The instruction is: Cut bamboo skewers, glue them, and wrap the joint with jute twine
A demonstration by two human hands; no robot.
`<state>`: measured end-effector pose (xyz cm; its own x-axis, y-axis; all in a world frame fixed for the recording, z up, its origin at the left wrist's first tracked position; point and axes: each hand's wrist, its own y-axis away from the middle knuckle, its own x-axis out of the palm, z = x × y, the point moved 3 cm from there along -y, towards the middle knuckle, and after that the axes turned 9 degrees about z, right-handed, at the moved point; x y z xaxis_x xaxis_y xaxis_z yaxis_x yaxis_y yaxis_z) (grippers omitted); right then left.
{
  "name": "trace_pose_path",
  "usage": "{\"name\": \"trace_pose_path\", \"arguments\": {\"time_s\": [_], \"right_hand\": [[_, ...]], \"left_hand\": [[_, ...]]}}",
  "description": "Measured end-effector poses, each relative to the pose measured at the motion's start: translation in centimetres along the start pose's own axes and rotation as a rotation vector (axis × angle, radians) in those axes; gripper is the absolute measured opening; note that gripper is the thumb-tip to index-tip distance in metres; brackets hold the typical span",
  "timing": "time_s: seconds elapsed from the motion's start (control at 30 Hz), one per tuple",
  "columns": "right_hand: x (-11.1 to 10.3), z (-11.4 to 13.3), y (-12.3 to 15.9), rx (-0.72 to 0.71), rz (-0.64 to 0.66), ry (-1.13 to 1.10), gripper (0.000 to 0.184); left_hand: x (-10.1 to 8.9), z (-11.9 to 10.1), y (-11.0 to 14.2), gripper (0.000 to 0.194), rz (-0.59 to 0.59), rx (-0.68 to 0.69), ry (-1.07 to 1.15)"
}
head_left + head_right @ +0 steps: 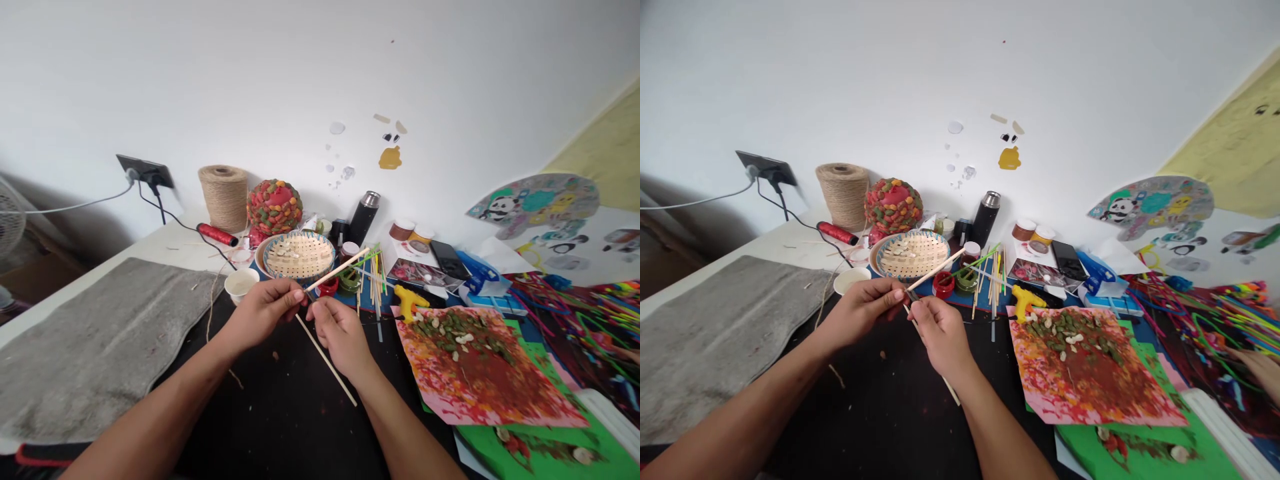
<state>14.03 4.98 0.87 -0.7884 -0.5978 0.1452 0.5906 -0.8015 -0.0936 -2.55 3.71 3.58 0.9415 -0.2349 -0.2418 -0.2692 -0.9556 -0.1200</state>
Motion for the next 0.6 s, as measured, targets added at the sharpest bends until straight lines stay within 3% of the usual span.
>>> {"name": "trace_pose_path", "arguments": {"time_s": [0.1,0.33,0.6], "right_hand": [[-0.2,-0.3,0.0,0.007,-0.015,0.018,0.059],[-0.6,-1.2,-0.3,0.017,-0.063,0.022,0.060],[-0.4,-1.2,-0.4,-0.021,-0.100,0.095,0.059]], "left_hand": [[0.1,0.2,0.0,0.037,-0.033,0.008,-0.043],[0.5,0.4,0.5,0.019,-0.325,0.146,-0.486],[1.2,0.5,-0.1,0.029,-0.244,0.090,-0.210]]}}
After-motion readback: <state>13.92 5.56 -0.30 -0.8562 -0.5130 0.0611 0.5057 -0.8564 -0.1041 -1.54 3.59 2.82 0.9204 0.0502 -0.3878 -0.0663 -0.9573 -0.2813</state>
